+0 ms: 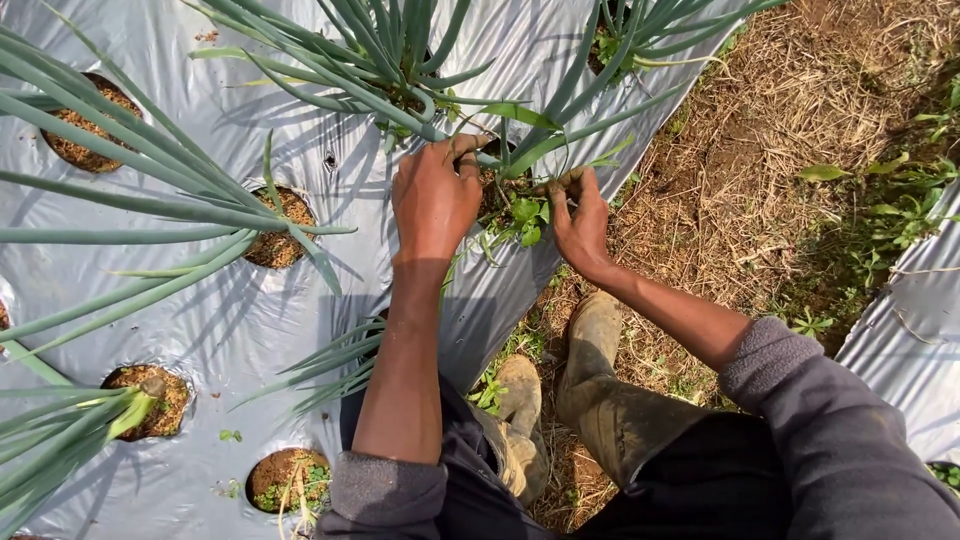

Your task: The person sits on the ground beside rows of onions planted in plastic mulch and removes weeds by hand. They pull small weeds from the holes around the onion plants and from the plastic surface, gathering the removed weeds in their hand.

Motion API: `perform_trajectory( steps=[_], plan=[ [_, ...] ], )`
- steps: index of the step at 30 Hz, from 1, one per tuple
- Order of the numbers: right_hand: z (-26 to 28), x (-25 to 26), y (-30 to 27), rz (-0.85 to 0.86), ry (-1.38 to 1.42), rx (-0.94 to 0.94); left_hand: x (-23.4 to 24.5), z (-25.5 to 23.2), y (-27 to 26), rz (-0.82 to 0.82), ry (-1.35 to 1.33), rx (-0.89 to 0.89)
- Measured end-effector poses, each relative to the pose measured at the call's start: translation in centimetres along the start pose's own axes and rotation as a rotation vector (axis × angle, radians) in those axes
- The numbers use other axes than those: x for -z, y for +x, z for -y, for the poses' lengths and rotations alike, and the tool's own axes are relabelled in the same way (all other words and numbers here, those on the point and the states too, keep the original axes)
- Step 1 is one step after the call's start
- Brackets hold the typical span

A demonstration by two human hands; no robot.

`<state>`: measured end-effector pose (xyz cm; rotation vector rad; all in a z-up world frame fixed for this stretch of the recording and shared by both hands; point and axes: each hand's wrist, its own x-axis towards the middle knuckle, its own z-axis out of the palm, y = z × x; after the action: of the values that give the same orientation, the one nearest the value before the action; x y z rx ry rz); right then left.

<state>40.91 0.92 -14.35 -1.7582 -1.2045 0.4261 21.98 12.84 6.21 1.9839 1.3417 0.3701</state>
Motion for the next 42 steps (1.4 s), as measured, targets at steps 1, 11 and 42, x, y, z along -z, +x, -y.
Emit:
perform_trajectory(
  steps=[1, 11, 42],
  plan=[
    [0.2, -0.3, 0.1, -0.059, 0.003, -0.131, 0.0, 0.0, -0.1, -0.009, 0.009, 0.003],
    [-0.2, 0.6, -0.2, -0.032, -0.240, 0.529, 0.0, 0.0, 0.2, -0.008, 0.003, -0.033],
    [0.4, -1.8, 1.5, 0.321, -1.139, 0.766, -0.5, 0.5, 0.7, -0.028, 0.068, -0.005]
  ],
)
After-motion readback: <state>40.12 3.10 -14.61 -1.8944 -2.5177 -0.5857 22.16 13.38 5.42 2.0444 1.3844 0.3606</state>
